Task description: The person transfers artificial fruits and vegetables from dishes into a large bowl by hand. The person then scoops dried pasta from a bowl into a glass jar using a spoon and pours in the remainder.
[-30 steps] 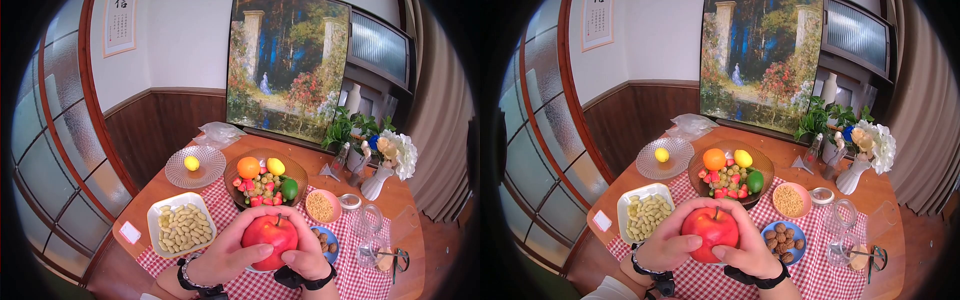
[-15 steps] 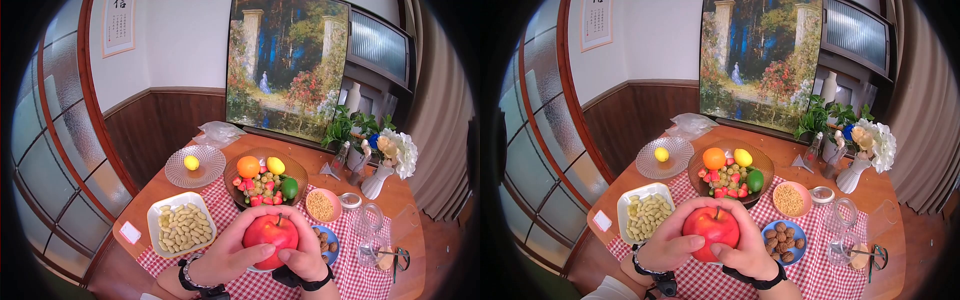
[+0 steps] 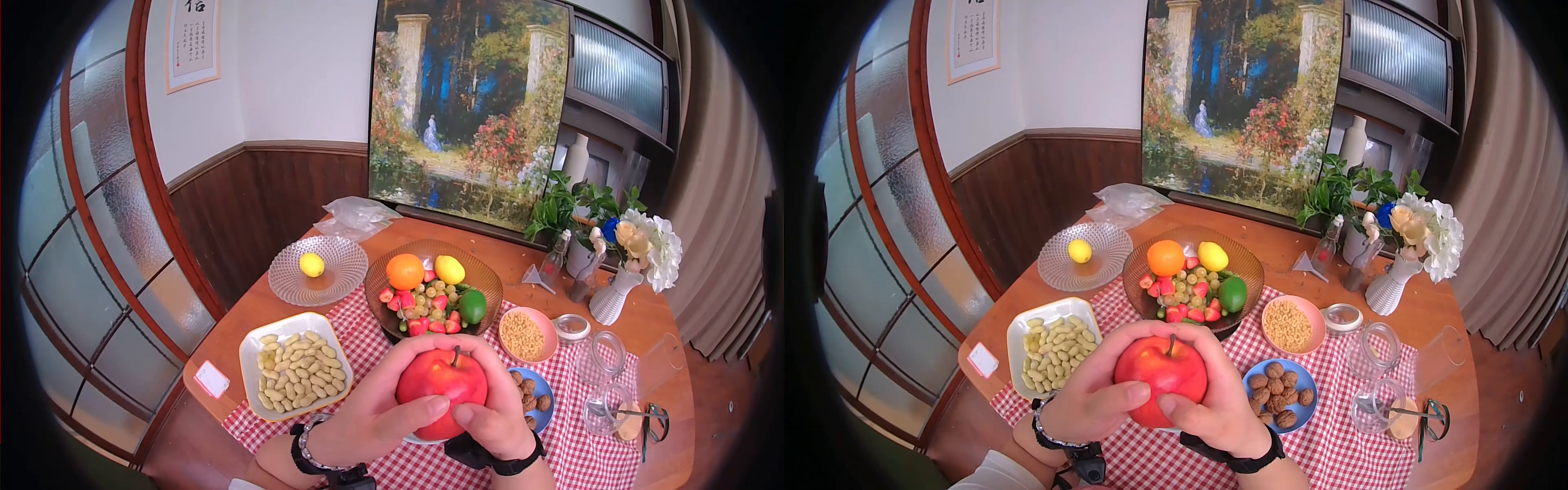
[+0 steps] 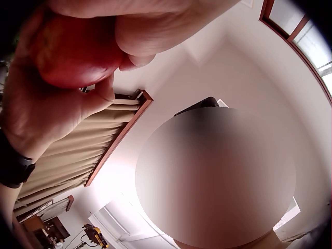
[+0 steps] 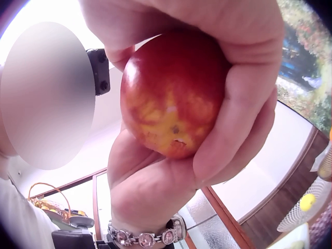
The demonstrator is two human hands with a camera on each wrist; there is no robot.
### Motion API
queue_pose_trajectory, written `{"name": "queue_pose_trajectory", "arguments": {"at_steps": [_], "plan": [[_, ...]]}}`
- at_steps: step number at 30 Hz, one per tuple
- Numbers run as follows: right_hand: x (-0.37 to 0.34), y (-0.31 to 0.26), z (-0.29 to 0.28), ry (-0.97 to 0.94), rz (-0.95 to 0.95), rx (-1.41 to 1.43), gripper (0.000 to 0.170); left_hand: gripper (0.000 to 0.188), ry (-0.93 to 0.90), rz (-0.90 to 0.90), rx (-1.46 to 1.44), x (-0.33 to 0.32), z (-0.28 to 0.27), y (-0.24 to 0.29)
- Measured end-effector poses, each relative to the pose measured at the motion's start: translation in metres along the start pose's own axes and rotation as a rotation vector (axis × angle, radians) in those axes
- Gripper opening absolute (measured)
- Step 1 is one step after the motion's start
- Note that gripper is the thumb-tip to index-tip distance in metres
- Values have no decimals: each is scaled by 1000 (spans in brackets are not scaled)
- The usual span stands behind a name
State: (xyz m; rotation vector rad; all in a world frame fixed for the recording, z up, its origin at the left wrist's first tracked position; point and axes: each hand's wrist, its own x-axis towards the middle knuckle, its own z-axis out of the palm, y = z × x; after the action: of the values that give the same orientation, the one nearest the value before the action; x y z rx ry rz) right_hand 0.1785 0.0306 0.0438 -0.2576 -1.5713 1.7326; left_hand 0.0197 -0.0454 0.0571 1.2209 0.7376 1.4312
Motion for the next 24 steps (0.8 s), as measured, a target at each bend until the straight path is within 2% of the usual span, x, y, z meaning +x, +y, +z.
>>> {"name": "queue_pose_trajectory", "arguments": {"at_steps": [8, 10, 11, 12, 13, 14, 15, 16, 17, 18, 19, 20, 22, 23, 24], "plan": [[0, 6, -1, 10, -56, -43, 72, 64, 19, -47, 71, 1, 5, 10], [0, 6, -1, 57, 45, 124, 70, 63, 15, -31, 100, 4, 4, 8], [0, 5, 0, 54, 45, 122, 70, 62, 10, -16, 129, 6, 3, 6], [1, 4, 3, 168, 10, 96, 73, 62, 12, -13, 128, 9, -1, -1], [2, 3, 4, 281, -25, 69, 76, 61, 111, 36, 91, 12, -7, -13], [4, 3, 3, 276, -25, 66, 76, 61, 210, 87, 53, 14, -8, -18], [7, 4, 0, 458, -264, -145, 74, 60, 358, 112, 119, 15, -9, -15], [9, 6, -4, 635, -505, -357, 73, 60, 359, 114, 118, 15, -11, -13], [11, 9, -12, 633, -505, -358, 73, 58, 421, 254, 139, 14, -16, -11], [13, 13, -21, 692, -593, -456, 70, 56, 481, 395, 159, 14, -19, -9], [14, 16, -28, 751, -680, -554, 69, 53, 552, 431, 195, 15, -16, -5], [15, 16, -31, 750, -680, -555, 69, 53, 553, 431, 194, 15, -18, -4], [20, 16, -35, 726, -498, -497, 64, 50, 552, 476, 220, 15, -21, -3], [24, 22, -40, 696, -499, -511, 57, 50, 554, 477, 219, 15, -21, -3], [28, 30, -45, 695, -500, -511, 57, 49, 534, 457, 218, 15, -20, -3]]}}
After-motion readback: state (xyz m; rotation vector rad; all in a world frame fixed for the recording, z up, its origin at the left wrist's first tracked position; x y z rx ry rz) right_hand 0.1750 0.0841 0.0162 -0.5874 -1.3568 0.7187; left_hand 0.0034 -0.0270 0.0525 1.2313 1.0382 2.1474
